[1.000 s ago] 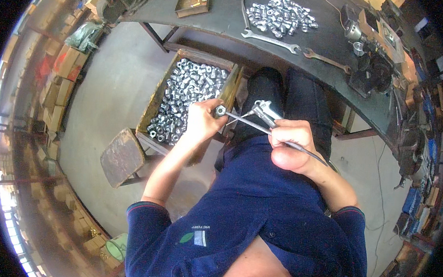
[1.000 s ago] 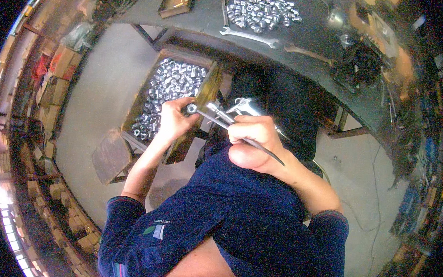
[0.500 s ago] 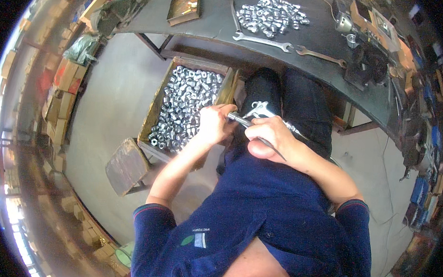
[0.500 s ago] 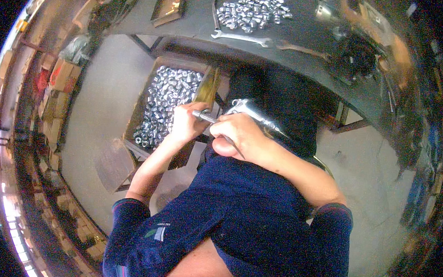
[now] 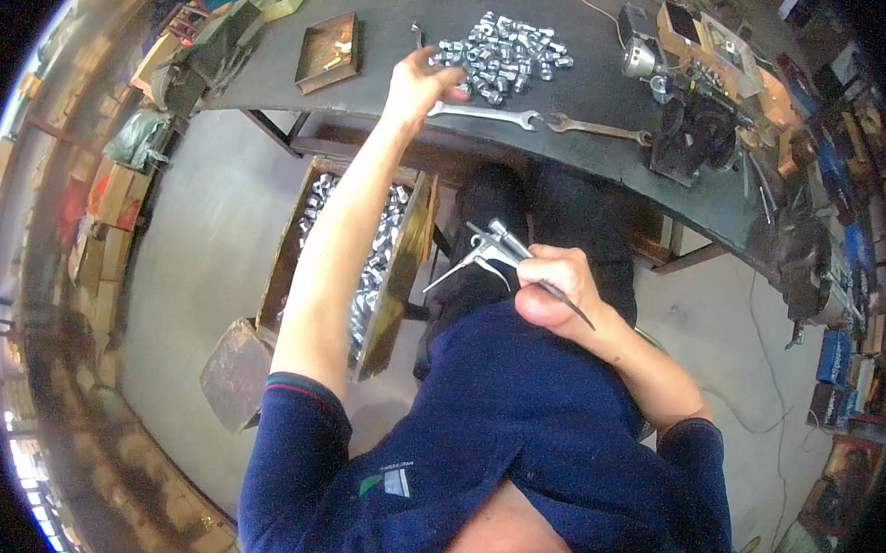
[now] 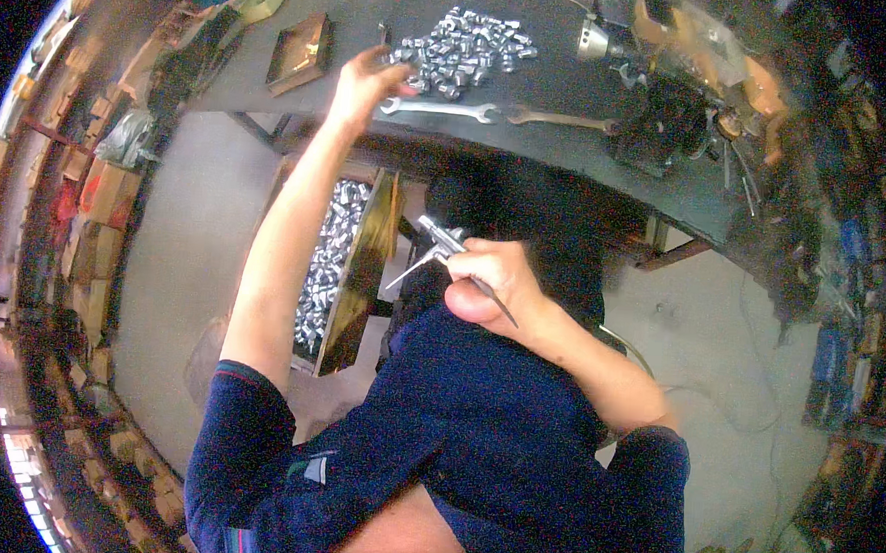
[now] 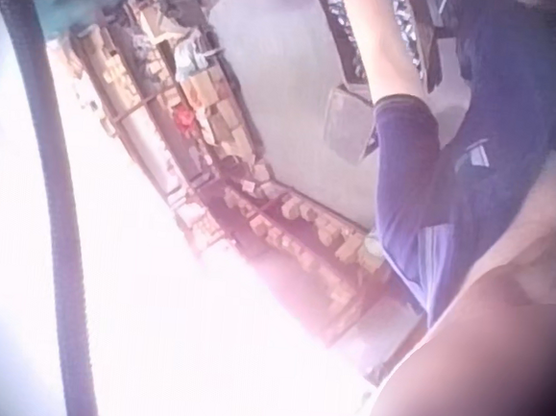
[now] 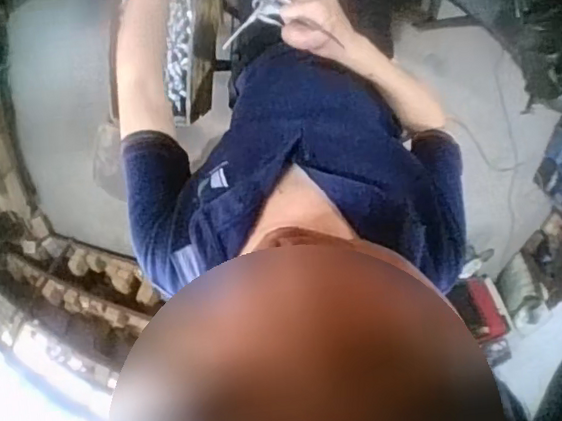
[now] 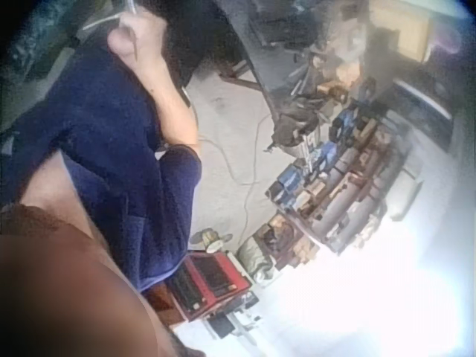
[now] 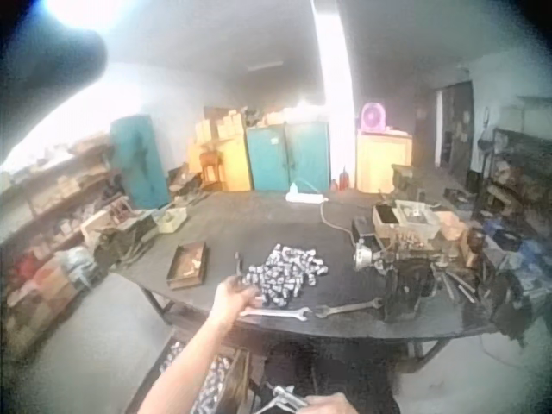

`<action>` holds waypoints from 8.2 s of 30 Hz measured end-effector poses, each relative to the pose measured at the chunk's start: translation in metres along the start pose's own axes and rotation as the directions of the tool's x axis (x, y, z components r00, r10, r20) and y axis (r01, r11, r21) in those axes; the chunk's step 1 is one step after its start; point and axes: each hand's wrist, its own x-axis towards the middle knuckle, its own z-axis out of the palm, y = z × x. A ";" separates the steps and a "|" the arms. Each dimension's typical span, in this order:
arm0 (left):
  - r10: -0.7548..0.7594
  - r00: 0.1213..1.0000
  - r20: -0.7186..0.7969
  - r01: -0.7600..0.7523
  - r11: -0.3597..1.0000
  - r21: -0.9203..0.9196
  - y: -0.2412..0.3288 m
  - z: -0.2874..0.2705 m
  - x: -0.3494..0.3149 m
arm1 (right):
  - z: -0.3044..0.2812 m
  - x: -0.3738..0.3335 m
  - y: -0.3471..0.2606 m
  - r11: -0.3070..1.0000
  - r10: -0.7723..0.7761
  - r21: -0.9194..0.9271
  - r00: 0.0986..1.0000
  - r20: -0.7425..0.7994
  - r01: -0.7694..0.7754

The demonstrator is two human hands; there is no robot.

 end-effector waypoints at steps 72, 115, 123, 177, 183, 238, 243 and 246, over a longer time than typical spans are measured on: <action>-0.447 0.876 -0.181 0.443 0.894 -0.064 -0.009 -0.174 -0.288 | 0.038 0.011 -0.004 1.000 -0.010 0.012 0.947 0.322 0.007; -0.132 0.991 -0.026 0.131 0.899 0.419 0.006 -0.045 -0.250 | 0.011 0.012 -0.020 0.995 -0.018 0.098 0.951 0.307 -0.013; 0.074 0.997 -0.025 -0.033 0.688 0.725 0.004 -0.040 -0.242 | 0.004 0.010 -0.045 0.973 -0.192 0.162 0.965 0.179 0.163; -0.319 0.946 -0.064 0.103 0.107 0.989 -0.060 -0.212 -0.283 | 0.024 0.005 -0.009 0.987 -0.125 -0.069 0.967 0.223 0.143; -0.282 0.952 -0.120 0.111 -0.049 0.993 -0.093 -0.227 -0.287 | 0.032 0.012 -0.014 0.985 -0.153 -0.035 0.953 0.263 0.168; -0.332 0.938 0.094 0.343 0.928 -0.143 0.019 -0.036 -0.272 | 0.058 0.006 -0.007 0.994 -0.079 -0.038 0.905 0.417 0.104; -0.236 0.966 0.106 0.241 0.970 -0.036 0.017 -0.034 -0.279 | 0.056 0.008 -0.008 0.992 0.077 0.047 0.851 0.519 -0.118; -0.152 0.973 0.176 0.162 0.986 -0.047 0.023 -0.037 -0.273 | 0.057 0.011 0.002 0.815 0.122 0.407 0.809 0.574 -0.411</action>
